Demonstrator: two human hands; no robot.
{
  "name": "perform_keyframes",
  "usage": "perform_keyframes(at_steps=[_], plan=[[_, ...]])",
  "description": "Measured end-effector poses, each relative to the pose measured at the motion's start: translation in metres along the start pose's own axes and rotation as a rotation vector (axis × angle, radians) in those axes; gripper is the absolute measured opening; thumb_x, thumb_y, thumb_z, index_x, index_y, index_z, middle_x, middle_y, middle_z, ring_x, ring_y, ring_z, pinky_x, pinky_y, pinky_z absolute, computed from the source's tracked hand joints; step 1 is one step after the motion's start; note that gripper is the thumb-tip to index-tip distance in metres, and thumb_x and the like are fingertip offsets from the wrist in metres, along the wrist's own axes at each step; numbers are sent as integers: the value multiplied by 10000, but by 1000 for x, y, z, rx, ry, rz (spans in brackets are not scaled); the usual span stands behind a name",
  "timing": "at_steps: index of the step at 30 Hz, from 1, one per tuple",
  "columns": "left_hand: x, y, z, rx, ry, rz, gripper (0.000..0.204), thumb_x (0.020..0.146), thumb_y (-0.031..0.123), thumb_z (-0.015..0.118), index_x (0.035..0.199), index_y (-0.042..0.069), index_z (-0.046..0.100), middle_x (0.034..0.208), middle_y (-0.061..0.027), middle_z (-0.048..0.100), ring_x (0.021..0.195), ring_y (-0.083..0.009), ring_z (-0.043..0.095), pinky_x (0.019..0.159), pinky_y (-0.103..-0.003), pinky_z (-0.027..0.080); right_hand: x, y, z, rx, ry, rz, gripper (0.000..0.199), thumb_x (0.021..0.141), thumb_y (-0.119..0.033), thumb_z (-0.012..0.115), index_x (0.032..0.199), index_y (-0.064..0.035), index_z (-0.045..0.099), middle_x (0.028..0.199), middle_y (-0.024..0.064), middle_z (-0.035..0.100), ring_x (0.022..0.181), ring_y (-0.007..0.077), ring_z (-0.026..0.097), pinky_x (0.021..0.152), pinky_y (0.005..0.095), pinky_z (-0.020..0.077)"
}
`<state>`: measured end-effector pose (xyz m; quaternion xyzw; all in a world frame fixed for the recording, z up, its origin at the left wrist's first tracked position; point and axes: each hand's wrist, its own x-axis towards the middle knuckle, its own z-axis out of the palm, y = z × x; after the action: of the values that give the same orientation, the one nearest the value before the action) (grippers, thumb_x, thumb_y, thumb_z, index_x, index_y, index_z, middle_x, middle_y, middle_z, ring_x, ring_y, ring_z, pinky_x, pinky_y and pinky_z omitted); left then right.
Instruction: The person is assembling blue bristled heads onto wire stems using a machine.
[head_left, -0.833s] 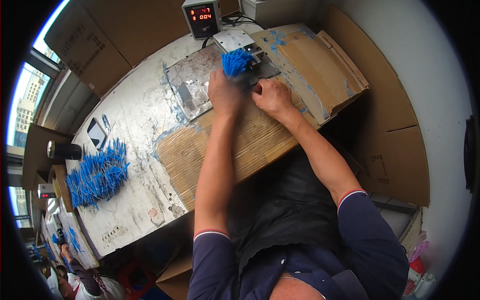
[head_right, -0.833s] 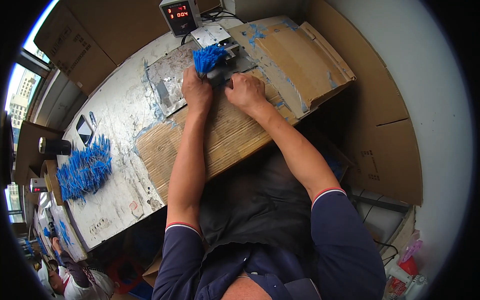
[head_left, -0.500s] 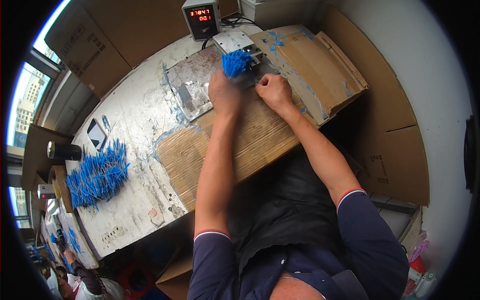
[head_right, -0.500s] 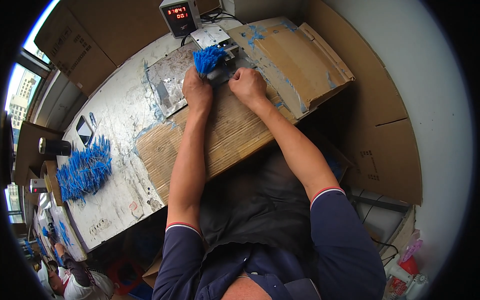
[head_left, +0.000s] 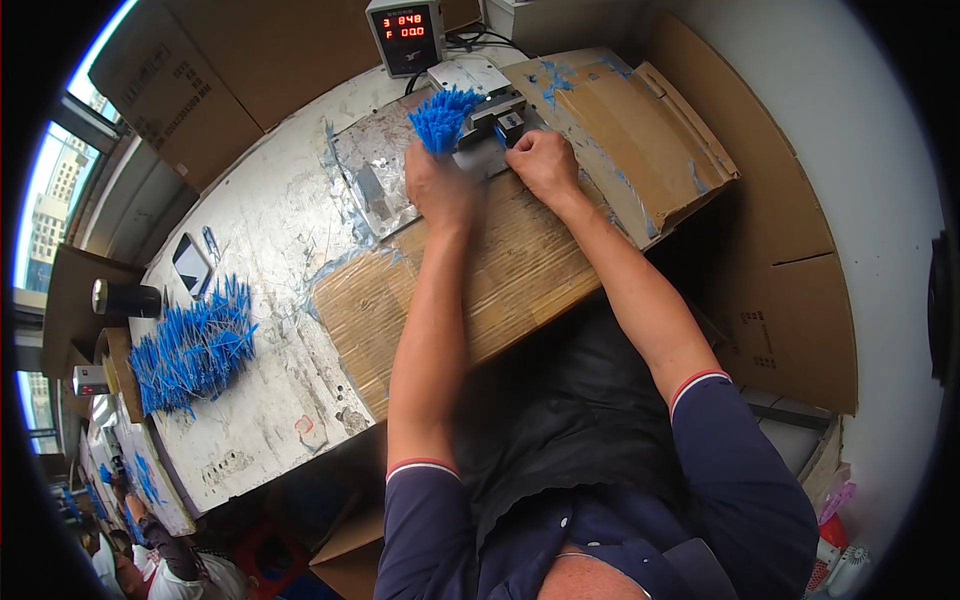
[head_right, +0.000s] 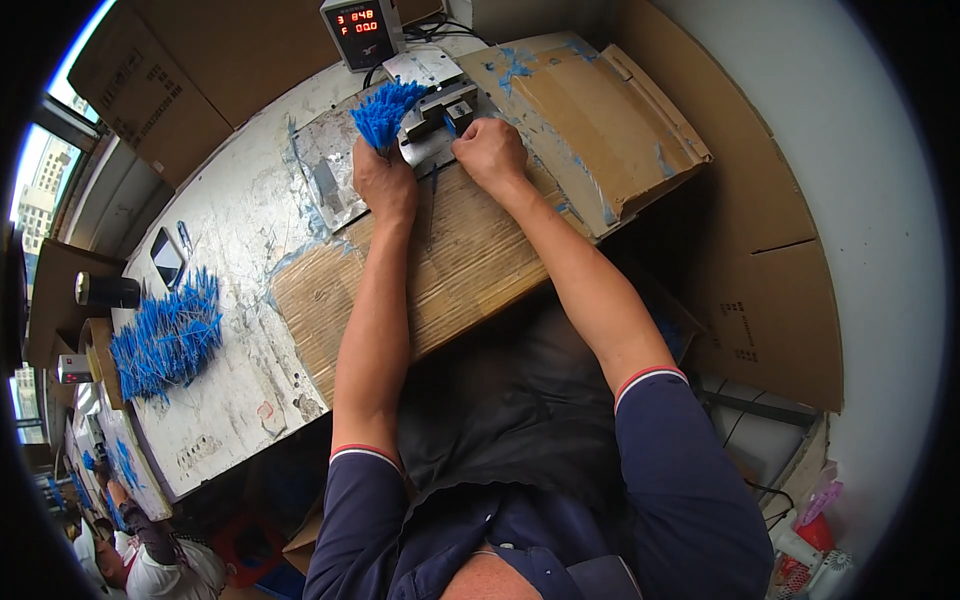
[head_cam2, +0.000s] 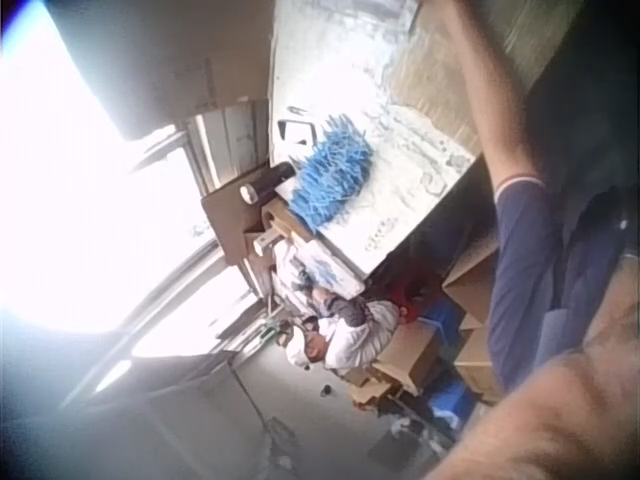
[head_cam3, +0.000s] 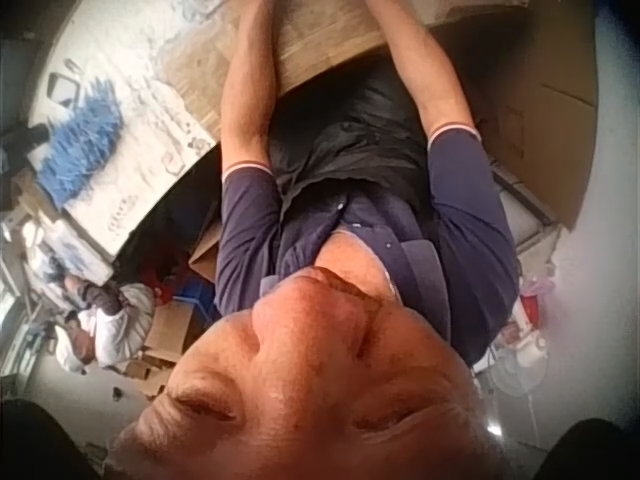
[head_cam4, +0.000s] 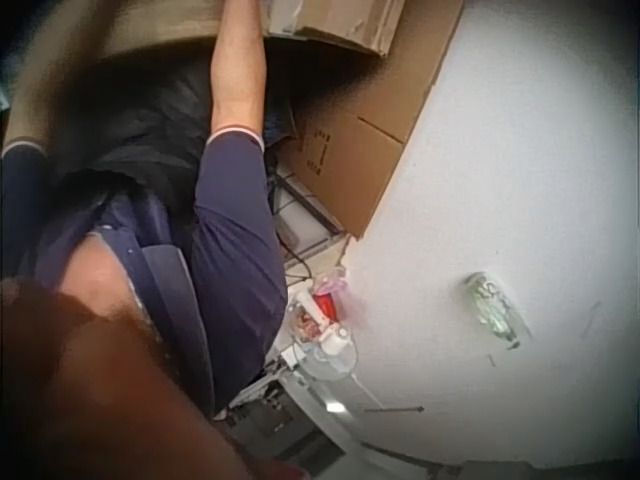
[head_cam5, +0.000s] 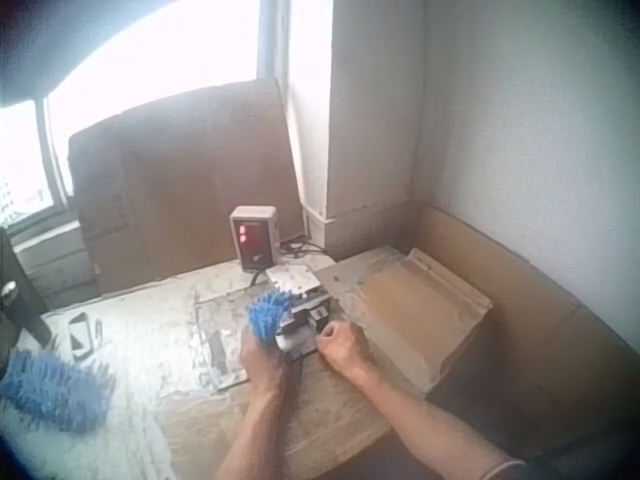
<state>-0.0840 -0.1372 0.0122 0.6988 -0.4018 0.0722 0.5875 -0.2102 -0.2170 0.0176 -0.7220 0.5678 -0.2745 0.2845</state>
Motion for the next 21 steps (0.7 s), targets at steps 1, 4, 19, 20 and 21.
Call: perform_keyframes(at_steps=[1, 4, 19, 20, 21], plan=[[0, 1, 0, -3, -1, 2, 195, 892, 41, 680, 1082, 71, 650, 992, -165, 671, 932, -392, 651, 808, -460, 496, 0, 1, 0, 0, 1, 0, 161, 743, -242, 710, 786, -96, 761, 856, 138, 749, 846, 327, 720, 789, 417, 567], [-1, 3, -2, -4, -9, 11, 192, 895, 47, 679, 1083, 72, 653, 1000, -163, 671, 935, -390, 651, 812, -461, 497, 0, 1, 0, 5, 5, -4, 164, 743, -243, 709, 797, -99, 767, 854, 137, 749, 844, 325, 721, 790, 415, 567], [-3, -16, 11, -26, -103, -36, 245, 876, 60, 692, 1116, 102, 663, 999, -171, 691, 939, -402, 665, 805, -463, 510, -34, 8, 5, 84, 119, -252, 249, 818, -294, 753, 736, -67, 689, 729, 134, 707, 688, 344, 692, 655, 435, 539], [-3, -19, 12, 4, -129, -44, 243, 873, 61, 694, 1111, 101, 663, 996, -174, 689, 936, -406, 662, 803, -464, 510, -45, 8, 4, 83, 118, -251, 249, 818, -294, 753, 736, -67, 689, 729, 134, 707, 688, 344, 692, 655, 435, 539], [-4, -20, 12, 5, -129, -46, 243, 873, 61, 694, 1111, 101, 663, 996, -174, 689, 936, -406, 662, 803, -464, 510, -57, 6, 0, 16, 119, -330, 247, 815, -267, 761, 715, -62, 663, 703, 116, 690, 645, 317, 669, 633, 413, 525]])
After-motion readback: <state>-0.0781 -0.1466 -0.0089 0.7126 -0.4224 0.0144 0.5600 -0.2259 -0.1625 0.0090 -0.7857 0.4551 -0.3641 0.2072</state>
